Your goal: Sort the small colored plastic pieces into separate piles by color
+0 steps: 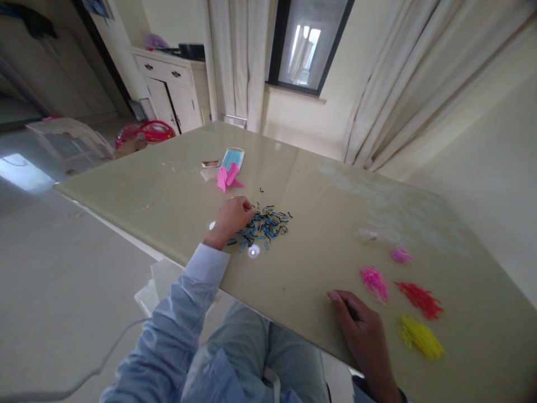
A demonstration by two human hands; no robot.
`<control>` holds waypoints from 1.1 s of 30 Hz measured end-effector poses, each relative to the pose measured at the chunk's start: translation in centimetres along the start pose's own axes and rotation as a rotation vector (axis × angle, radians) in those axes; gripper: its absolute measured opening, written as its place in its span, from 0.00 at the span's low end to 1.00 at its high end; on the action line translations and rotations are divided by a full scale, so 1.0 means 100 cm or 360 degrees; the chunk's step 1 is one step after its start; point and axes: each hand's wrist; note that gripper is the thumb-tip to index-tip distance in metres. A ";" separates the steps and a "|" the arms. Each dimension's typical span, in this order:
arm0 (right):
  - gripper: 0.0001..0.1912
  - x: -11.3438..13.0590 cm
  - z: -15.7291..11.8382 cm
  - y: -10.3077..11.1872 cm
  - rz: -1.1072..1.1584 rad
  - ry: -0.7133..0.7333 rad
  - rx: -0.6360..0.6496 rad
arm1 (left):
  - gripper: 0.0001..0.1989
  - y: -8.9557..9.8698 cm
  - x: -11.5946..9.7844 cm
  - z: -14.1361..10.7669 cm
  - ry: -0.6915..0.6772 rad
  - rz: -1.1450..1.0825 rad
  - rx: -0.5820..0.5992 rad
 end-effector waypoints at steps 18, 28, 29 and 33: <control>0.23 0.004 -0.001 0.002 0.0026 -0.0010 0.0023 | 0.07 0.003 0.010 -0.048 -0.0140 -0.0424 -0.0006; 0.21 0.004 -0.003 0.001 0.0040 -0.0016 0.0030 | 0.11 -0.001 0.009 -0.053 -0.0168 -0.0309 0.0079; 0.21 0.004 -0.003 0.001 0.0046 -0.0013 0.0026 | 0.11 -0.002 0.009 -0.053 -0.0158 -0.0307 0.0071; 0.21 0.004 -0.003 0.001 0.0063 -0.0018 0.0038 | 0.10 -0.003 0.006 -0.054 -0.0098 -0.0309 0.0072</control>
Point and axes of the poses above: each hand's wrist, its own z-axis towards the middle knuckle, its own y-axis out of the back of the hand, x = y × z, and after that the axes turned 9 degrees about -z, right-handed
